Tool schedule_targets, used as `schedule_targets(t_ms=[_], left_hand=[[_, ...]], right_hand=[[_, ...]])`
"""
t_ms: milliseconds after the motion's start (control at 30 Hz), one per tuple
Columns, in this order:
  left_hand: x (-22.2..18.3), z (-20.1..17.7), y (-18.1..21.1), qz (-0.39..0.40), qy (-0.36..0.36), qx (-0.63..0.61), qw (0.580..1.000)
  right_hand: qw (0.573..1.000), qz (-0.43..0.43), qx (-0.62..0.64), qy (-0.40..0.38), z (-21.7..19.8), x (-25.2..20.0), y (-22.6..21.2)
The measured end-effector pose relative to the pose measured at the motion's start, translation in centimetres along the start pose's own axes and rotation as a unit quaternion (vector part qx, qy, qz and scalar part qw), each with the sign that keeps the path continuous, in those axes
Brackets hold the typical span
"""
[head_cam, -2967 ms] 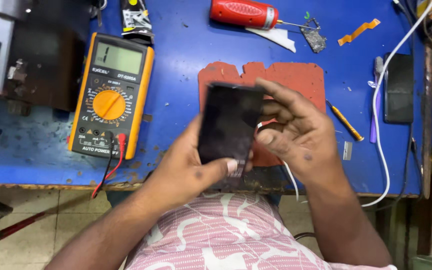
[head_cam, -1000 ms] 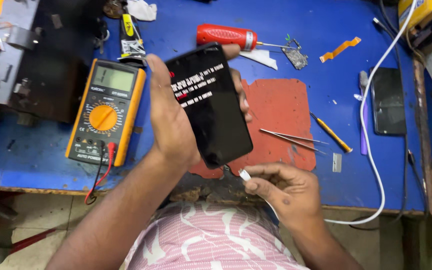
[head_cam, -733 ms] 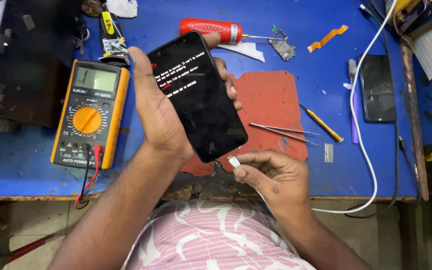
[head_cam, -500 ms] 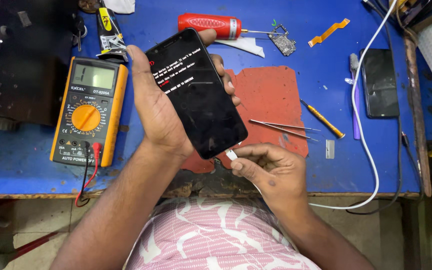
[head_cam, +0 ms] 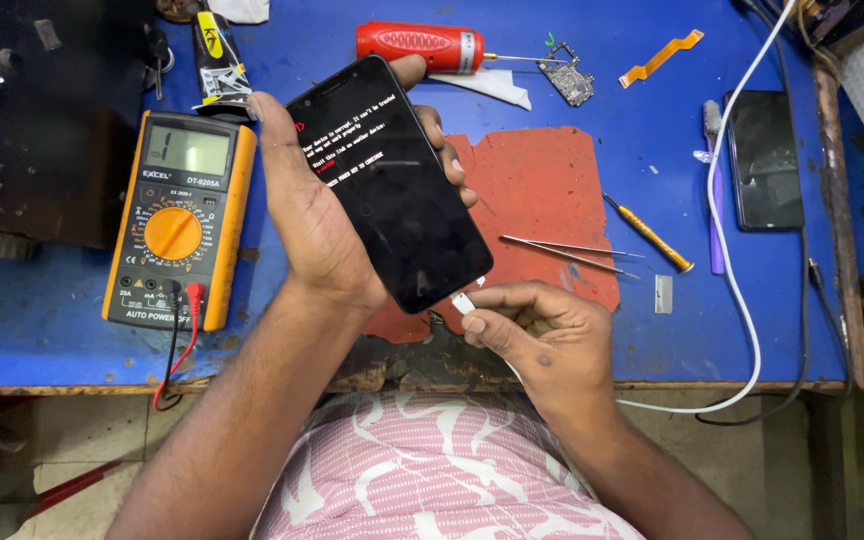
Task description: The person connects a white USB cable to a black smartphone to test its charging function, observing the screen for a charging icon. After confirming the connection, the person places the phone aside and uses a purple toothbrush to scrub a small circuit board resting on a red mat.
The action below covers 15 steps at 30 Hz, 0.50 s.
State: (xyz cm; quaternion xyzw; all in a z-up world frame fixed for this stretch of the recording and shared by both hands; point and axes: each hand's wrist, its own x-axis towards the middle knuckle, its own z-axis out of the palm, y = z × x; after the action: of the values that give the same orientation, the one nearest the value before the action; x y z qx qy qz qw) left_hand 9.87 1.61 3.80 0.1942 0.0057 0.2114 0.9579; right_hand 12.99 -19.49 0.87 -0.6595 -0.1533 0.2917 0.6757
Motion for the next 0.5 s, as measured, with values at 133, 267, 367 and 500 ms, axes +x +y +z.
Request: schedule_targets(t_ms=[133,267,367,500], left_hand=[[-0.38,0.22,-0.17,0.028,0.014,0.040,0.999],[-0.58,0.37,-0.30,0.047,-0.001,0.065,0.997],[-0.58,0.46,-0.28,0.042,0.001,0.057,0.997],[-0.45,0.41,-0.16,0.023,0.000,0.037,0.999]], right_hand=[[0.999,-0.031,0.003,0.014,0.24,0.03,0.24],[0.996,-0.063,0.059,-0.011,0.19,0.04,0.56],[0.993,-0.069,0.093,-0.029,0.00,0.18,0.82],[0.995,-0.078,0.057,-0.024,-0.29,0.32,0.96]])
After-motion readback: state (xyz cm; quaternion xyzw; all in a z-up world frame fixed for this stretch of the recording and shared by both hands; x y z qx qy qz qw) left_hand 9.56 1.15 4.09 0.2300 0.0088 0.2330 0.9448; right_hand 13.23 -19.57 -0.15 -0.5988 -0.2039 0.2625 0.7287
